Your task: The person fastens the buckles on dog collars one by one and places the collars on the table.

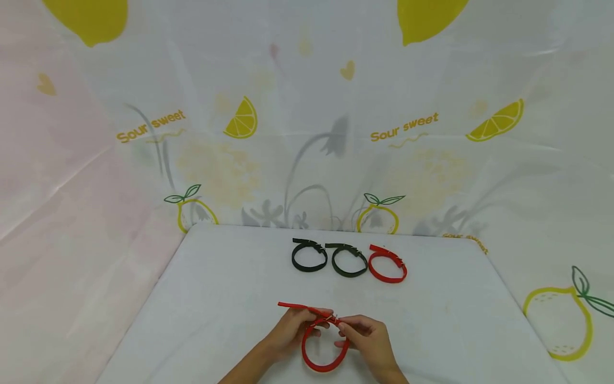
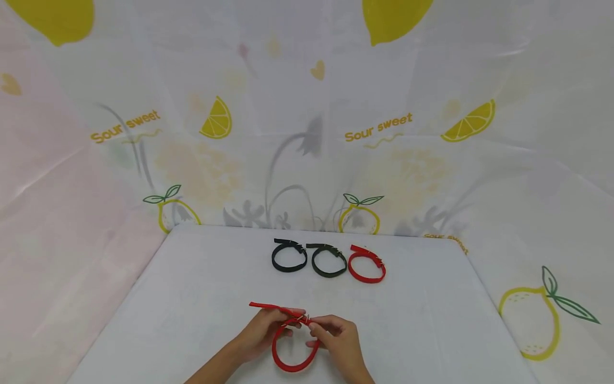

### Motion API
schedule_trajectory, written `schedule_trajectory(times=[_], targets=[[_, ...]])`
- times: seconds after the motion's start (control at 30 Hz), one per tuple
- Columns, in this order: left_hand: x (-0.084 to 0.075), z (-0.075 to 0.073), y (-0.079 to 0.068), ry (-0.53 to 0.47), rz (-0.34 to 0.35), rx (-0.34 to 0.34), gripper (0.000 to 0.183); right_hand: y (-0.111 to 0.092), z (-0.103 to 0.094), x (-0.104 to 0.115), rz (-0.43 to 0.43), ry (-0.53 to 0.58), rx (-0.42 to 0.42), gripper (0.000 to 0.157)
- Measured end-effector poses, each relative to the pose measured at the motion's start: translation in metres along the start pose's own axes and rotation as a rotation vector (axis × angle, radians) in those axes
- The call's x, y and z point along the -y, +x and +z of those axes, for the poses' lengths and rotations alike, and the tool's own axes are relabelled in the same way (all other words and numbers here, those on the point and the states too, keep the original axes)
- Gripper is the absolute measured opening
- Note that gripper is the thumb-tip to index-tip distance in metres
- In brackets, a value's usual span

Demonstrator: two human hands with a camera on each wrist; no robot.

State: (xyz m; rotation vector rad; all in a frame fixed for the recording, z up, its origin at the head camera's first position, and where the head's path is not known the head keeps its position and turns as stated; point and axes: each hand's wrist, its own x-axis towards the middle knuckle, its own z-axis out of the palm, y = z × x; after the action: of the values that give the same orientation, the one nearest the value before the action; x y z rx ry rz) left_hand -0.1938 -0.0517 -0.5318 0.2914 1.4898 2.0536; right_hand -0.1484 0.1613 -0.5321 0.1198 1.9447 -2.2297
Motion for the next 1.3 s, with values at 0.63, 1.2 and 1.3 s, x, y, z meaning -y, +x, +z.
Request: schedule_trajectory(times=[0.63,1.2,1.3], targets=[[-0.0001,-0.0037,0.0003,-0.096,-0.040,-0.007,0.032,-0.0037,0.0074,0.0073,0.019,0.039,-0.042,0.038],[0.0080,-0.0053,-0.0011,-0.092,-0.054,-0.073,0.039,-0.0030,0.0070,0.0019,-0.030,0.026,-0.092,0.037],[0.0087,-0.0062,-0.0009,-0.085,-0.053,-0.075,0.039,-0.0026,0.0063,0.0003,-0.033,0.024,-0.095,0.037]])
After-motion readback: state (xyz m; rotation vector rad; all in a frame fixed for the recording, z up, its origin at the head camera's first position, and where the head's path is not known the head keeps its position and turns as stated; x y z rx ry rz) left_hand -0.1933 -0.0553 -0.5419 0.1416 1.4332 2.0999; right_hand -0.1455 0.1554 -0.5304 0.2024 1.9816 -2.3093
